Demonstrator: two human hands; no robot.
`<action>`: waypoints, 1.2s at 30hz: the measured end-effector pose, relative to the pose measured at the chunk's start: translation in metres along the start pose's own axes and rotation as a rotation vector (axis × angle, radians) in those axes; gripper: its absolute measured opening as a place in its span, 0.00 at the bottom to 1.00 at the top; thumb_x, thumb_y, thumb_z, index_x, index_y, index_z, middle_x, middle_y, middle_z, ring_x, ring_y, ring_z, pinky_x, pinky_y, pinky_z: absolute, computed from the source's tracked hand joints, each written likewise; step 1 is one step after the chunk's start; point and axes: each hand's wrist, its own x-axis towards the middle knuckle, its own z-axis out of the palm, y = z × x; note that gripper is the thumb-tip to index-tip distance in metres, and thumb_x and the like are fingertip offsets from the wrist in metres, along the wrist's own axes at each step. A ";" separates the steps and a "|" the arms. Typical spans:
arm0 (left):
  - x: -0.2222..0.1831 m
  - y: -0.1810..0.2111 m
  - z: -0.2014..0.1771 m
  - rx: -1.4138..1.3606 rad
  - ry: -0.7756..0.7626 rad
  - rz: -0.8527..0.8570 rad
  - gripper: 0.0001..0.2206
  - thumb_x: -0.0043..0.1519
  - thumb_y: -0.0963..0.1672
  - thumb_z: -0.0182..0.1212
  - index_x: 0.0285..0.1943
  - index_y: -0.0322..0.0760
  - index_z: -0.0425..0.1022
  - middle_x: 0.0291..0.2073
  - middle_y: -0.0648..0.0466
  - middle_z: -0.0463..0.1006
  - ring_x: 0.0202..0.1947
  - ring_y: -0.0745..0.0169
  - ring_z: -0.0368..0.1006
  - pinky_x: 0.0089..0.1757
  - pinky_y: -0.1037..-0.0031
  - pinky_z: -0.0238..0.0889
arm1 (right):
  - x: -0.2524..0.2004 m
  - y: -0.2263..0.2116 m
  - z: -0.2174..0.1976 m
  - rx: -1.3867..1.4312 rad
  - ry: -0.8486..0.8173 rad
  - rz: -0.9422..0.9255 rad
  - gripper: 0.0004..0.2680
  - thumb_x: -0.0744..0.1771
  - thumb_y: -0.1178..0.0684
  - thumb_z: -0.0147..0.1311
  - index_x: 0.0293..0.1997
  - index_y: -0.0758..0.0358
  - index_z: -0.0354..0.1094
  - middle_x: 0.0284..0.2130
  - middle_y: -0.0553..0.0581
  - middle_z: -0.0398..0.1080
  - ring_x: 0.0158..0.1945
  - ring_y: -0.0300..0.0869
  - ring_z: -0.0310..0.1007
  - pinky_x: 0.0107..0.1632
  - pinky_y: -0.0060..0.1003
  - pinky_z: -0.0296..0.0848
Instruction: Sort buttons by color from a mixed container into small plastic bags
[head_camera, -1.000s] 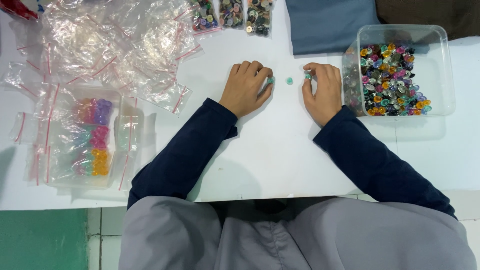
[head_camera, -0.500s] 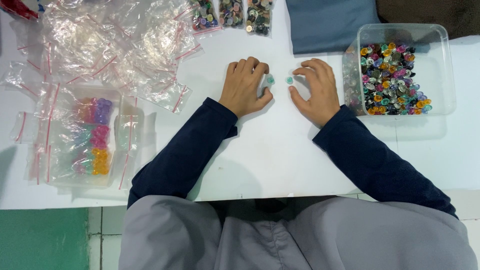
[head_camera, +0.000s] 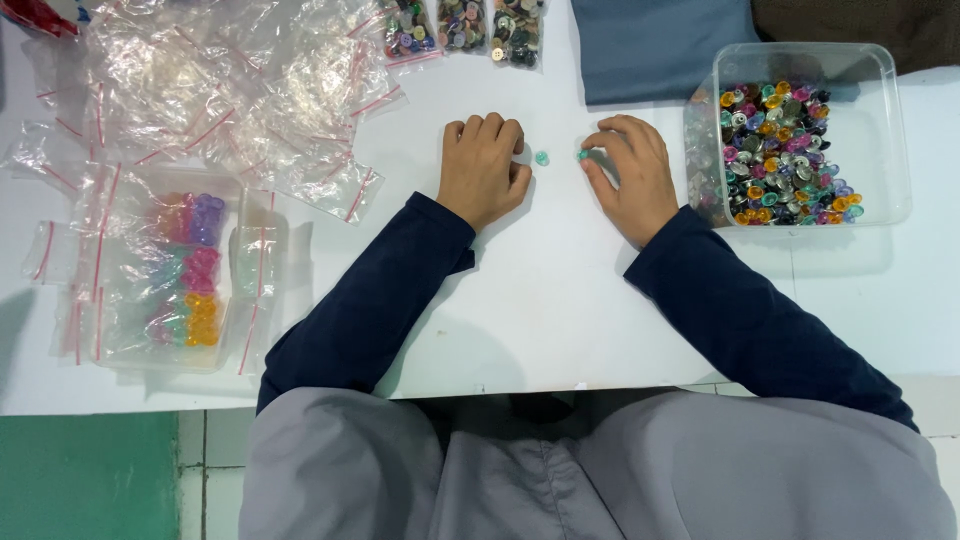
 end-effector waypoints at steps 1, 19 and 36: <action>0.000 0.000 -0.001 0.000 0.000 0.000 0.09 0.49 0.45 0.58 0.37 0.48 0.67 0.28 0.58 0.67 0.34 0.56 0.70 0.45 0.59 0.61 | 0.000 -0.001 -0.001 0.000 0.000 0.000 0.05 0.73 0.54 0.54 0.53 0.60 0.69 0.55 0.61 0.64 0.66 0.60 0.59 0.68 0.61 0.53; 0.003 0.004 -0.004 -0.023 -0.046 0.118 0.08 0.64 0.49 0.61 0.49 0.51 0.73 0.40 0.58 0.70 0.44 0.56 0.72 0.48 0.61 0.64 | 0.003 -0.011 -0.009 0.010 -0.033 0.053 0.05 0.73 0.52 0.54 0.53 0.60 0.68 0.53 0.62 0.64 0.67 0.60 0.58 0.67 0.61 0.53; 0.009 0.012 -0.001 0.067 0.072 0.213 0.22 0.56 0.51 0.68 0.58 0.48 0.69 0.46 0.55 0.71 0.50 0.53 0.72 0.50 0.59 0.63 | -0.002 -0.026 -0.013 -0.102 0.141 -0.143 0.15 0.72 0.57 0.53 0.66 0.72 0.58 0.61 0.71 0.59 0.68 0.65 0.54 0.69 0.61 0.53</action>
